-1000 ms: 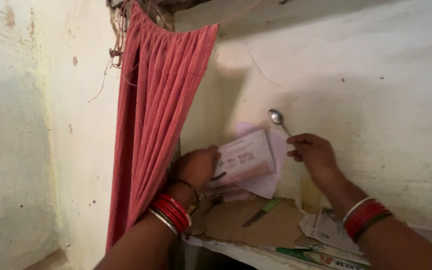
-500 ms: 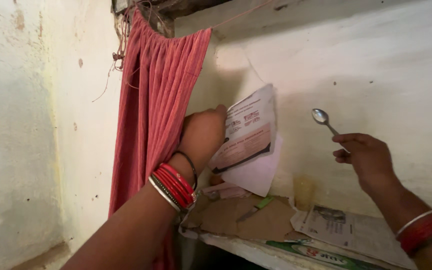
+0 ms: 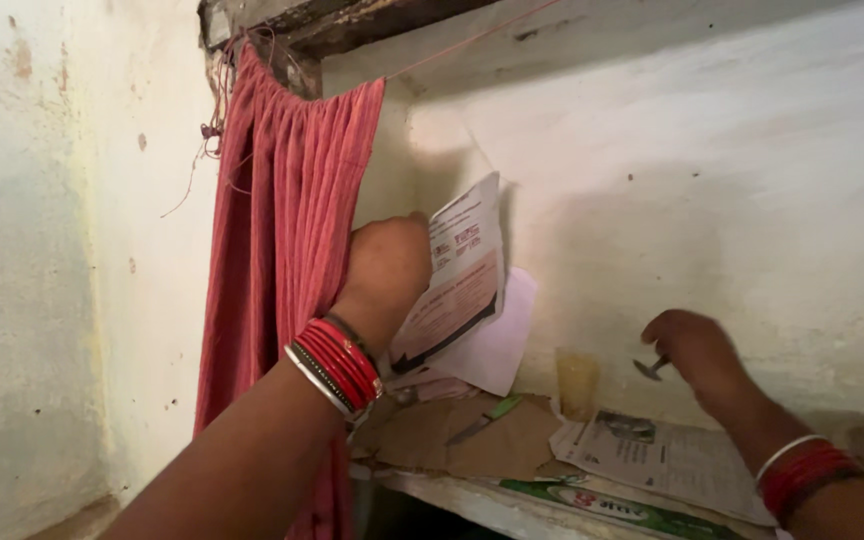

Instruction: The person rearranges items on a small shelf, moving containers, papers, and a small bowl. They place a piece of paper under the bowl and adjust the position of several small jars and a metal cup. The person then picks up a small plastic bag and walks toward a desk area.

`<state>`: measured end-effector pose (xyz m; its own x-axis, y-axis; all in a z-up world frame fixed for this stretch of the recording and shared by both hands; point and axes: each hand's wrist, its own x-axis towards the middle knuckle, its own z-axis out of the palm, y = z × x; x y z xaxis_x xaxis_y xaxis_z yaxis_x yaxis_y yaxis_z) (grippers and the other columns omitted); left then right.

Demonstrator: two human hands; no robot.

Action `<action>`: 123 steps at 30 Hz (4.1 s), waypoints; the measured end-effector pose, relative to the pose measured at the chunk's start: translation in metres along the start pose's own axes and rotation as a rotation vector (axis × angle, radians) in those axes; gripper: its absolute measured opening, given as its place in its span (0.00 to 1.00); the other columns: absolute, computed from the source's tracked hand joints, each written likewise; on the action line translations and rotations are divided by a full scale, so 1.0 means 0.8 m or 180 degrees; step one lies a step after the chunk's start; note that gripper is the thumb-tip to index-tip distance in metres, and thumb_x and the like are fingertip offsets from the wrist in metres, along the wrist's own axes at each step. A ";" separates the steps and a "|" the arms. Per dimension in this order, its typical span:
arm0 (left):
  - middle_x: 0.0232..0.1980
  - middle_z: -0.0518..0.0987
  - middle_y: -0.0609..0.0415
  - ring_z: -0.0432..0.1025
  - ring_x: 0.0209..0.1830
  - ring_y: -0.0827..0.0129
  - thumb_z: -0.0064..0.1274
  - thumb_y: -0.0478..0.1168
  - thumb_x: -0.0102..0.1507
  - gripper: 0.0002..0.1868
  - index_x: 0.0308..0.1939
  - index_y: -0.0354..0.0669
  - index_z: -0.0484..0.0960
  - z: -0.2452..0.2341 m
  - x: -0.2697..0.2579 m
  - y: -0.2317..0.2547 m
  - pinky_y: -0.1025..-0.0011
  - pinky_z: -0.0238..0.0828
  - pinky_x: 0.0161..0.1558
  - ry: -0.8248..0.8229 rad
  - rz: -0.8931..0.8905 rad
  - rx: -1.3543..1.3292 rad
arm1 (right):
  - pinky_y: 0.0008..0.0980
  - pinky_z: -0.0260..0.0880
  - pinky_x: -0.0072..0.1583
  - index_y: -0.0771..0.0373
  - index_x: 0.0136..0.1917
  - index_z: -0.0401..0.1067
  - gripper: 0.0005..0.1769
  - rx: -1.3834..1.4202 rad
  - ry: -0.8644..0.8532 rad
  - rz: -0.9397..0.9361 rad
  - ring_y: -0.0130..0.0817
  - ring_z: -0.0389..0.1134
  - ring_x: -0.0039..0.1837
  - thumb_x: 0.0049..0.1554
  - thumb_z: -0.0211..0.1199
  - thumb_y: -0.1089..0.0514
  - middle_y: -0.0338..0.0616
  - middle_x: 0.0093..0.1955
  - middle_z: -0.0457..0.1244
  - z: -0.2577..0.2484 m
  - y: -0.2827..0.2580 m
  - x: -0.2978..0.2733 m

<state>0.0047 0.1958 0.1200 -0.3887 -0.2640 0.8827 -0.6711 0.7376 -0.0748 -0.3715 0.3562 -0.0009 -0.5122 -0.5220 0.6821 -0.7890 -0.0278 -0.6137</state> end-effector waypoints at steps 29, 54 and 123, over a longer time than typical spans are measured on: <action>0.39 0.86 0.45 0.82 0.41 0.54 0.51 0.38 0.64 0.08 0.35 0.47 0.87 0.045 0.011 0.096 0.60 0.79 0.39 0.0033 0.0087 -0.0114 | 0.45 0.74 0.49 0.67 0.52 0.74 0.13 -0.0740 -0.0332 0.0521 0.45 0.72 0.45 0.60 0.63 0.54 0.55 0.43 0.70 0.011 0.016 0.006; 0.40 0.87 0.55 0.82 0.36 0.63 0.58 0.45 0.63 0.10 0.43 0.48 0.90 0.070 -0.134 0.511 0.57 0.68 0.26 -0.1909 0.1342 -0.0636 | 0.33 0.51 0.32 0.69 0.56 0.70 0.18 -0.0006 0.1292 0.0776 0.30 0.55 0.32 0.59 0.66 0.55 0.46 0.35 0.61 -0.267 -0.104 -0.112; 0.49 0.83 0.36 0.78 0.49 0.45 0.53 0.44 0.64 0.15 0.44 0.38 0.87 0.344 -0.108 0.097 0.53 0.76 0.51 -0.2201 -0.0377 -0.1077 | 0.34 0.58 0.36 0.65 0.52 0.71 0.15 0.0361 0.0101 0.0723 0.32 0.57 0.35 0.58 0.65 0.53 0.43 0.34 0.60 -0.005 -0.039 -0.016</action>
<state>-0.1874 0.1047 -0.0900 -0.7065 -0.5984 0.3779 -0.5466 0.8005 0.2457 -0.3415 0.3671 0.0113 -0.6838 -0.4987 0.5326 -0.6103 -0.0092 -0.7921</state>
